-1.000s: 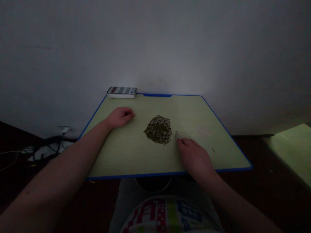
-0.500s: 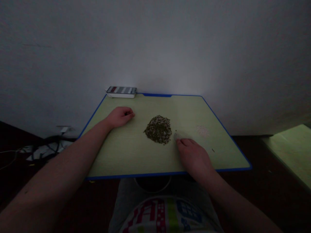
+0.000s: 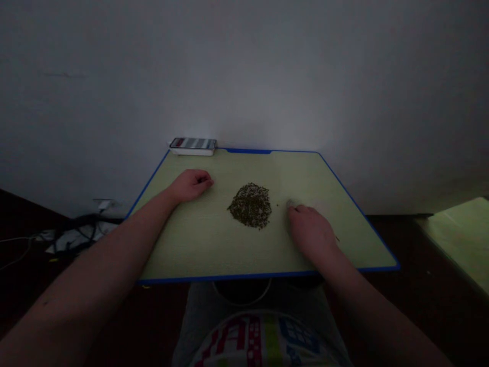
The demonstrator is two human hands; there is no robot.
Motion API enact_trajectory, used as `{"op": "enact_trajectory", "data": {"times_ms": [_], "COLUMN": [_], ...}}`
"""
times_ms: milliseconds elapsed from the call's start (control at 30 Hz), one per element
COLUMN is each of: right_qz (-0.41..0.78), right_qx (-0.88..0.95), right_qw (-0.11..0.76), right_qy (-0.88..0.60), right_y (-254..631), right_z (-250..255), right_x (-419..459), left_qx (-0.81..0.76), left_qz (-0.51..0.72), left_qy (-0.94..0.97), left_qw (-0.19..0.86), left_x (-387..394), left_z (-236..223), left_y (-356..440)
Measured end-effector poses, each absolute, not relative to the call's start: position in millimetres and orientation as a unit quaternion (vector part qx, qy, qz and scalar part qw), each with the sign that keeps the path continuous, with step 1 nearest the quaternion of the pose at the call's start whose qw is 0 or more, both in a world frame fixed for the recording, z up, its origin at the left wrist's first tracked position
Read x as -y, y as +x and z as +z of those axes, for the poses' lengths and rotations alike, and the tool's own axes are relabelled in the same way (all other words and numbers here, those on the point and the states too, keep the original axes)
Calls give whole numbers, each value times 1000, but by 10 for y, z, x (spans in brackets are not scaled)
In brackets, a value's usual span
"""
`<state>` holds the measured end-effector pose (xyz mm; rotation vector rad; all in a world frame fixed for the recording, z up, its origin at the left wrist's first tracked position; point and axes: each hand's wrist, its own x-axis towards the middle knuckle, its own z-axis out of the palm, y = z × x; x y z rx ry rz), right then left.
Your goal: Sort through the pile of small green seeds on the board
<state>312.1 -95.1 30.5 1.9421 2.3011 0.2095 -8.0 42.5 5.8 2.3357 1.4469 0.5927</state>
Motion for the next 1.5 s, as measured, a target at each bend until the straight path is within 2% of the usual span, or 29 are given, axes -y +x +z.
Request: {"op": "enact_trajectory", "data": {"times_ms": [233,733,1000,1200,1500], "right_qz": [72,40,34,24,37], "right_qx": [-743,-819,-808,-832,-819], "right_qw": [75,38,23,32,38], "right_qy": [661,571,588,553,572], "right_y": [3286,3033,3056,2998,2909], "right_z": [298,297,300,289,299], "right_x": [883,1047,1131,1296,1099], "left_qx": [-506,-508,-507,-514,-510], "left_qz": [210,202,203,200,197], "left_qy": [821,822,824,819,824], "left_qw": [160,159,153,159,150], "left_x": [-423,-441,-447,-442,-429], "left_z": [55,38,33,43,60], "left_y": [-78,-90,-92,-80,-79]}}
